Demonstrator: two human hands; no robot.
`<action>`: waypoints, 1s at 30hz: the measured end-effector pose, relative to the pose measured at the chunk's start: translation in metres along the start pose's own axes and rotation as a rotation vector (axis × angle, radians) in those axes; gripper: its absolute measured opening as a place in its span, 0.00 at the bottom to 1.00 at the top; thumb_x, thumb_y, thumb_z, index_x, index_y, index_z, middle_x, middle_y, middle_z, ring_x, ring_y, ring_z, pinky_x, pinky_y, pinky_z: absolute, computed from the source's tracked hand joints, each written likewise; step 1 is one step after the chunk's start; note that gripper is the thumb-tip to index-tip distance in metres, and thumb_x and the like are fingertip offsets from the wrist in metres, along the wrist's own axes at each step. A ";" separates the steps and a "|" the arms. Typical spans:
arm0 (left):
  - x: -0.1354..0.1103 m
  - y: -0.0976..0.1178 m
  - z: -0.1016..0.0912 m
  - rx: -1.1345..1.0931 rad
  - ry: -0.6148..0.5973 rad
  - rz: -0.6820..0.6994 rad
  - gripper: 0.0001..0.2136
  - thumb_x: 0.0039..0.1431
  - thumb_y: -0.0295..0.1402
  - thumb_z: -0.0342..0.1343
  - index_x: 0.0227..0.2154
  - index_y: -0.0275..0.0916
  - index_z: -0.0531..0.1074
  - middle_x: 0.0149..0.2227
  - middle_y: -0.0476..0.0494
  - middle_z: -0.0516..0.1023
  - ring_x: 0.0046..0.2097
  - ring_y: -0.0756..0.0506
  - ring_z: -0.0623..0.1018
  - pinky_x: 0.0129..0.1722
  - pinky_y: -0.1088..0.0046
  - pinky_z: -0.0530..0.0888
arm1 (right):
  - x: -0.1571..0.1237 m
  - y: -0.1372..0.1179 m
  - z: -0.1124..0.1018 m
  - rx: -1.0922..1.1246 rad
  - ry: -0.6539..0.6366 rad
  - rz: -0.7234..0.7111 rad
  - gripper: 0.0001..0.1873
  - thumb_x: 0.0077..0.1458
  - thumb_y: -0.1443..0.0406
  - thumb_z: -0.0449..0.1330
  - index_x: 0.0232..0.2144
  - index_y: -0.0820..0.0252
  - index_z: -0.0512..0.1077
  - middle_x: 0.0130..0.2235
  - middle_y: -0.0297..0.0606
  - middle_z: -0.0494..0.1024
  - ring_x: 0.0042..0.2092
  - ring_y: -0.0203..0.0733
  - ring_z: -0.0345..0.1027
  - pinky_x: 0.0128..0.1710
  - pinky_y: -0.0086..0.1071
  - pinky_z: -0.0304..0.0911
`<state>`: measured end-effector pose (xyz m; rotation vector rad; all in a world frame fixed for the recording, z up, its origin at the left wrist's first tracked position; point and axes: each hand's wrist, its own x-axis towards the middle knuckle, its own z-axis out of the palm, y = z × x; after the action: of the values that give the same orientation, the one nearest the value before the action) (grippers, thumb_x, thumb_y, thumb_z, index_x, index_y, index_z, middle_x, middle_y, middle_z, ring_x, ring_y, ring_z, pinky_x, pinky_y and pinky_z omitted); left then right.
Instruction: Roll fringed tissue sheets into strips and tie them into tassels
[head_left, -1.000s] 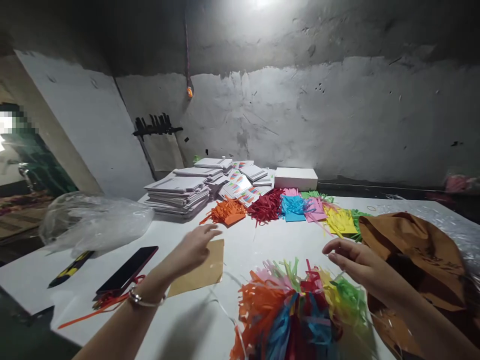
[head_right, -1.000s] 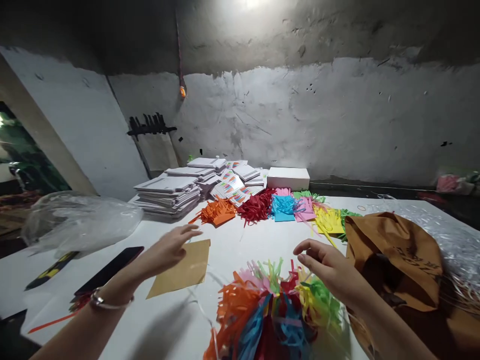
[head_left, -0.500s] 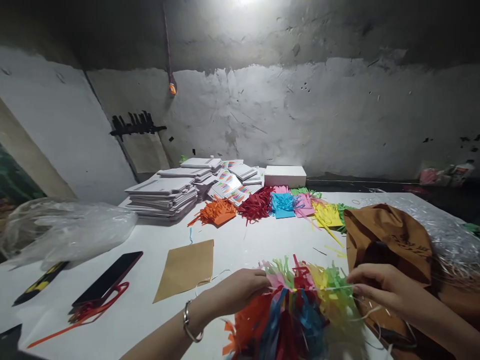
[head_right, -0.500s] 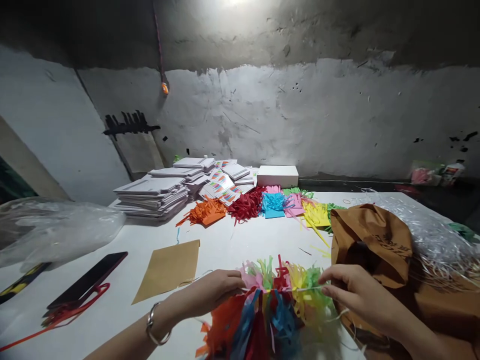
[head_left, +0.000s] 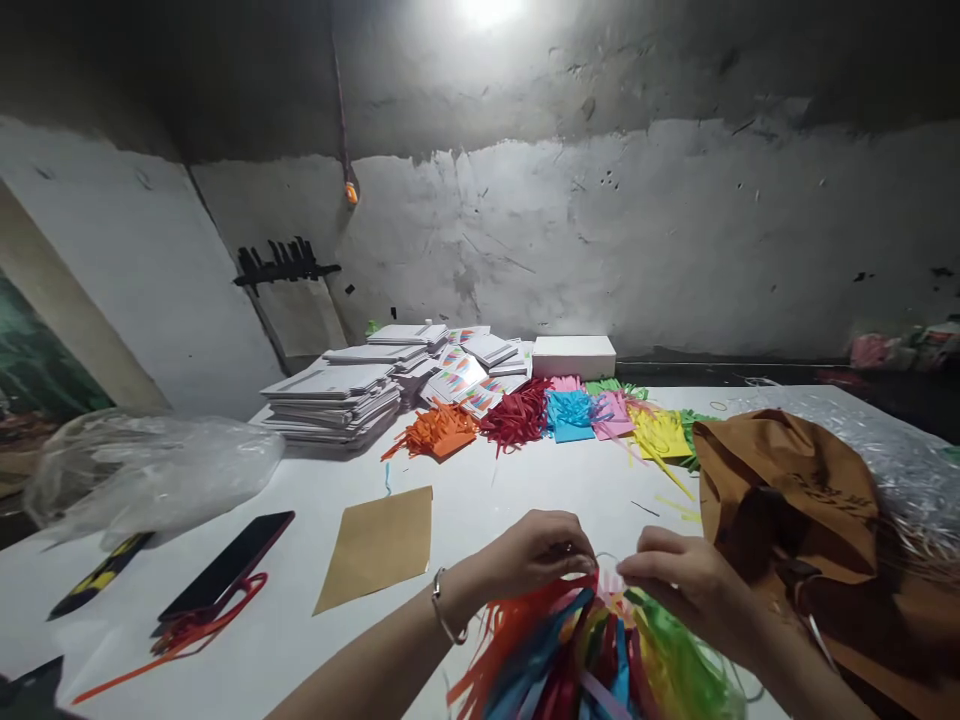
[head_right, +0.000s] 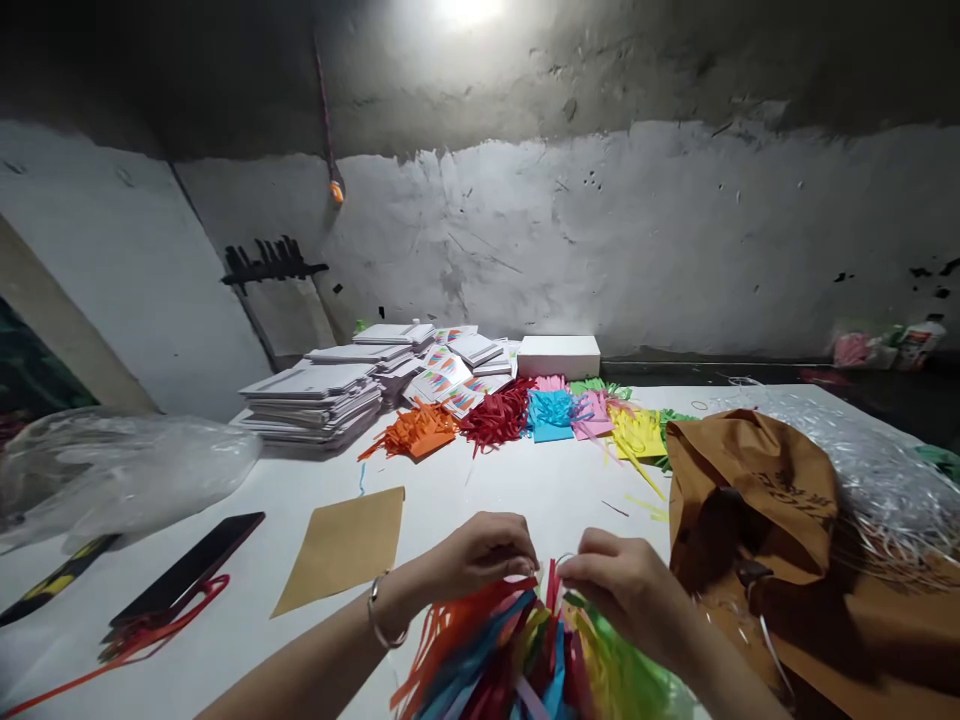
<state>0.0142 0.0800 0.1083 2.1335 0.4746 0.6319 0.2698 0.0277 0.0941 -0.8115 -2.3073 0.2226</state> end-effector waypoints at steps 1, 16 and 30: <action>0.006 -0.010 0.002 -0.026 -0.003 -0.021 0.24 0.64 0.54 0.53 0.36 0.34 0.77 0.32 0.41 0.76 0.33 0.48 0.74 0.34 0.74 0.70 | 0.005 0.001 0.008 -0.048 0.030 -0.081 0.15 0.72 0.63 0.49 0.43 0.58 0.76 0.30 0.35 0.71 0.30 0.32 0.67 0.30 0.23 0.58; 0.027 -0.034 -0.008 -0.034 -0.159 -0.047 0.19 0.65 0.49 0.56 0.34 0.36 0.76 0.39 0.42 0.79 0.40 0.46 0.78 0.44 0.68 0.76 | 0.019 0.003 0.031 -0.530 -0.285 -0.214 0.12 0.59 0.77 0.51 0.37 0.62 0.72 0.30 0.40 0.75 0.28 0.42 0.65 0.26 0.36 0.45; -0.006 0.027 0.057 1.210 -0.136 0.316 0.04 0.66 0.28 0.54 0.35 0.38 0.72 0.38 0.44 0.74 0.37 0.43 0.72 0.25 0.63 0.64 | 0.031 -0.021 -0.007 -0.057 -0.227 0.412 0.13 0.68 0.63 0.47 0.32 0.56 0.67 0.31 0.35 0.77 0.32 0.39 0.69 0.32 0.30 0.57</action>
<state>0.0460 0.0259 0.0994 3.4212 0.5048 0.3687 0.2462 0.0289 0.1241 -1.3493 -2.3383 0.4511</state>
